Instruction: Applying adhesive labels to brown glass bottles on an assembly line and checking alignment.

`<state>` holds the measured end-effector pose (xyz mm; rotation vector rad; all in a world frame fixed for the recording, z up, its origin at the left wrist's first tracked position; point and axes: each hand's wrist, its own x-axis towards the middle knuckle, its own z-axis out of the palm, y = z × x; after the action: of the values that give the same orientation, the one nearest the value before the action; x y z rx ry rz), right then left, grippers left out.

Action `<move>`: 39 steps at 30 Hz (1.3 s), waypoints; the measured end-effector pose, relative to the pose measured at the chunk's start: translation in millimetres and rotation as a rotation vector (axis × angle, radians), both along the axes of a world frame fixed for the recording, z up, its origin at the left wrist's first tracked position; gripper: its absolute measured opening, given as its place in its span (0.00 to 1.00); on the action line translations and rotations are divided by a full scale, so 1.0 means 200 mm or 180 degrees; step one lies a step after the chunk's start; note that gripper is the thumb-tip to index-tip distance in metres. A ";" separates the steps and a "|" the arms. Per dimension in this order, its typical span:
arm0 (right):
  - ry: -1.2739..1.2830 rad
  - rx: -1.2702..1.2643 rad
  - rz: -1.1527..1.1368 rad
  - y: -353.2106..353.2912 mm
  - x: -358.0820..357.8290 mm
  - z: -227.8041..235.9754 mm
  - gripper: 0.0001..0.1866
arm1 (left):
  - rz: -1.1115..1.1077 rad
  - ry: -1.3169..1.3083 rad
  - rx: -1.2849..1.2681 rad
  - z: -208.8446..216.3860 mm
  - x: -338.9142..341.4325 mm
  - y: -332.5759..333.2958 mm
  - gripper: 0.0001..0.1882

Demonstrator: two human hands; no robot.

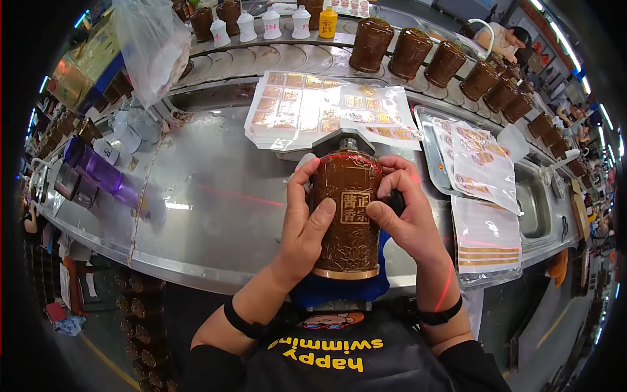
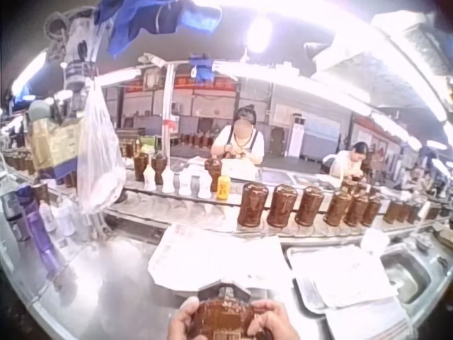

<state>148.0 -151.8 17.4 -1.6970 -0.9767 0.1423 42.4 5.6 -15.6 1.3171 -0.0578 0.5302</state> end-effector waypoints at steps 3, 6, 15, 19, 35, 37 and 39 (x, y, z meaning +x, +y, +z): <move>-0.0077 -0.0048 -0.0033 0.00 -0.01 0.00 0.20 | -0.0070 0.0002 -0.0160 0.01 0.00 -0.01 0.29; -0.0117 -0.0085 -0.0055 0.01 -0.01 -0.01 0.22 | -0.0090 -0.0054 -0.0248 0.00 0.00 -0.01 0.31; -0.0134 -0.0030 0.0008 0.00 0.00 -0.02 0.22 | -0.0091 0.0077 -0.0192 0.00 0.00 -0.01 0.36; -0.0098 -0.0060 -0.0006 -0.01 -0.01 0.00 0.22 | 0.0028 0.0146 0.0110 -0.01 0.00 0.00 0.37; -0.2207 -0.0843 0.1308 0.03 -0.09 0.38 0.11 | -0.0237 0.0060 -0.0511 -0.03 -0.04 0.02 0.37; -0.1109 -0.0738 0.1758 0.02 -0.01 0.38 0.09 | -0.0299 0.0121 -0.0443 -0.01 -0.06 0.02 0.38; -0.0346 -0.0726 0.0209 0.04 0.10 0.31 0.06 | -0.0195 0.0176 0.0101 -0.01 -0.05 0.02 0.39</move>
<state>168.7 -143.0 80.3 -1.8970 -1.1325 0.2132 32.2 9.1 -18.0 1.3560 -0.0608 0.4420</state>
